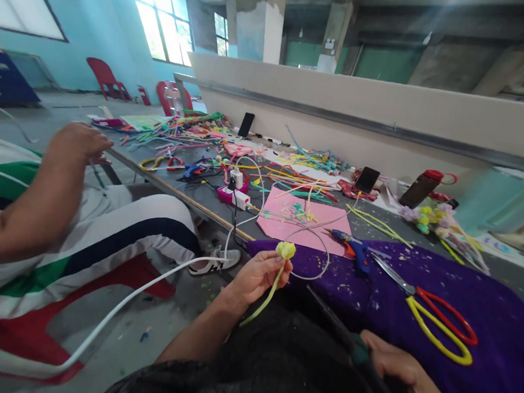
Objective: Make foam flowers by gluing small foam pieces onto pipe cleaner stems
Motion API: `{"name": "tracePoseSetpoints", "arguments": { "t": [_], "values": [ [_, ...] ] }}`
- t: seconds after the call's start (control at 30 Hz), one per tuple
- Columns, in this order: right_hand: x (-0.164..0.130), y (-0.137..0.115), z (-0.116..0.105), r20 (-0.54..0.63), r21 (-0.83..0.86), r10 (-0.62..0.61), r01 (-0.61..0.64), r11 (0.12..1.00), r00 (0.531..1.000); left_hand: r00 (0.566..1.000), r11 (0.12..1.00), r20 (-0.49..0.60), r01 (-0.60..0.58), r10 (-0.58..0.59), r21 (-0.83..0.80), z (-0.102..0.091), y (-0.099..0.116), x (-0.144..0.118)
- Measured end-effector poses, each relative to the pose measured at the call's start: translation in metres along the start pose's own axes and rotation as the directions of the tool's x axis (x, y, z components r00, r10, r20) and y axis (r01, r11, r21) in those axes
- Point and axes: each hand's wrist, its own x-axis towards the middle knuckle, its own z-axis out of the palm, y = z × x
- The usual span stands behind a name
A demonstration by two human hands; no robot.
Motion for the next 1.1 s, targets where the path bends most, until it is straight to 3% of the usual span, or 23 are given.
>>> {"name": "tracePoseSetpoints", "arguments": {
  "t": [0.1,0.27,0.37,0.53,0.73,1.1],
  "values": [
    [0.001,-0.003,0.000,-0.040,-0.088,-0.003,0.000,0.996,0.999,0.998,0.999,-0.039,0.042,-0.042,-0.003,0.003,-0.003,-0.001],
    [0.018,-0.030,-0.005,0.087,-0.181,-0.031,0.046,0.982,0.996,0.994,0.994,-0.055,0.093,-0.090,0.050,0.004,-0.009,0.000],
    [0.025,-0.039,-0.005,0.102,-0.214,-0.049,0.070,0.974,0.994,0.994,0.988,-0.034,0.112,-0.109,0.111,0.005,-0.012,-0.001],
    [0.025,-0.042,-0.001,0.097,-0.248,-0.045,0.067,0.967,0.994,0.993,0.976,-0.014,0.120,-0.120,0.181,0.012,-0.012,-0.003],
    [0.029,-0.043,0.002,0.098,-0.237,-0.052,0.074,0.969,0.994,0.976,0.948,-0.033,0.217,-0.215,0.232,0.016,-0.012,-0.005],
    [0.025,-0.042,0.001,0.084,-0.192,-0.072,0.087,0.977,0.994,0.990,0.903,-0.003,0.129,-0.140,0.409,0.011,-0.016,-0.003]
  ]
}}
